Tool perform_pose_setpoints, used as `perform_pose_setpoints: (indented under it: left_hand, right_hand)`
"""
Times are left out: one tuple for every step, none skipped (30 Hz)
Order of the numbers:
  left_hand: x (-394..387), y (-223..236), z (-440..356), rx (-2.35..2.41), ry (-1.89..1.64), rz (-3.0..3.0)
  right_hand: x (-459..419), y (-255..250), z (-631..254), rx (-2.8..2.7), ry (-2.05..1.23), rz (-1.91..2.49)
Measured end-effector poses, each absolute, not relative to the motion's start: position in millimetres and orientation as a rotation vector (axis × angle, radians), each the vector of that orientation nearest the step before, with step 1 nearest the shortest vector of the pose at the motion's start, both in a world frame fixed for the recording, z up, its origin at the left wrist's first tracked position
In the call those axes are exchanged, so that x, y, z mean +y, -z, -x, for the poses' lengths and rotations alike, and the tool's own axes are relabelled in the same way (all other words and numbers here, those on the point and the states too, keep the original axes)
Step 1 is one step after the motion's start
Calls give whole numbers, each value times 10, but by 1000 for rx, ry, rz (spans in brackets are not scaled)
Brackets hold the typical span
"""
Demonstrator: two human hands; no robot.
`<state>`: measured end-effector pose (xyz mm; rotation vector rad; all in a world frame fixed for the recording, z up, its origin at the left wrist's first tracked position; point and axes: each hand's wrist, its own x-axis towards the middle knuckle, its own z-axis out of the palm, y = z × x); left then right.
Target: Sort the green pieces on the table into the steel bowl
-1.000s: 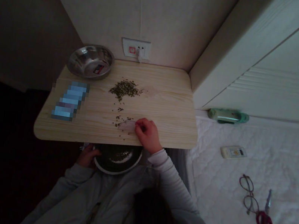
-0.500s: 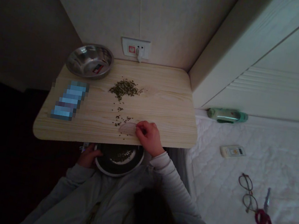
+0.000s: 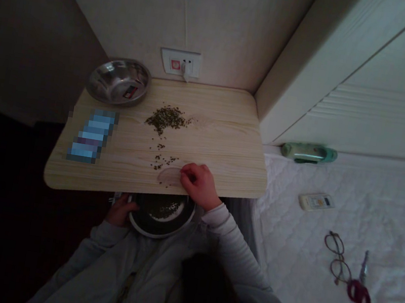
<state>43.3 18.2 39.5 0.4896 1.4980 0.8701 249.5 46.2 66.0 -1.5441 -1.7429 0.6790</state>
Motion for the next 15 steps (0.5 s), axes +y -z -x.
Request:
perform_pose_setpoints:
  left_hand:
    - [183, -397, -433, 1500, -860, -495]
    - [183, -398, -432, 1502, -847, -496]
    - [182, -397, -431, 1505, -836, -493]
    - [182, -395, -429, 1505, -829, -486]
    - [182, -392, -428, 1506, -826, -480]
    - [182, -387, -427, 1507, -826, -476]
    - [182, -382, -426, 1506, -830, -470]
    - [183, -375, -425, 1500, -839, -459]
    - [183, -366, -423, 1490, -847, -448]
    - [184, -356, -420, 1479, -854, -437]
    - [184, -344, -415, 1469, -861, -428]
    - [183, -330, -409, 1463, -864, -423]
    - [182, -315, -401, 1461, -865, -421]
    - [181, -299, -392, 1459, -865, -416]
    - [178, -282, -384, 1457, -866, -408]
  right_hand:
    - [461, -661, -2498, -1748, -695, 1526]
    - [460, -656, -2501, -1742, -710, 1514]
    - [460, -648, -2503, -1725, -724, 1510]
    - [460, -637, -2504, -1702, -735, 1511]
    - [461, -626, -2505, -1676, -743, 1516]
    - [461, -616, -2505, -1651, -749, 1523]
    - [462, -608, -2505, -1629, -753, 1531]
    - [460, -604, -2507, -1609, -757, 1540]
    - [457, -603, -2511, -1592, -763, 1547]
    - [449, -604, -2519, -1573, -771, 1555]
    - [437, -607, -2530, -1552, -779, 1563]
    - [418, -609, -2545, -1531, -786, 1572]
    - [393, -611, -2565, -1512, -793, 1583]
    - [361, -611, -2589, -1495, -800, 1595]
    - [323, -609, -2617, -1480, -803, 1609]
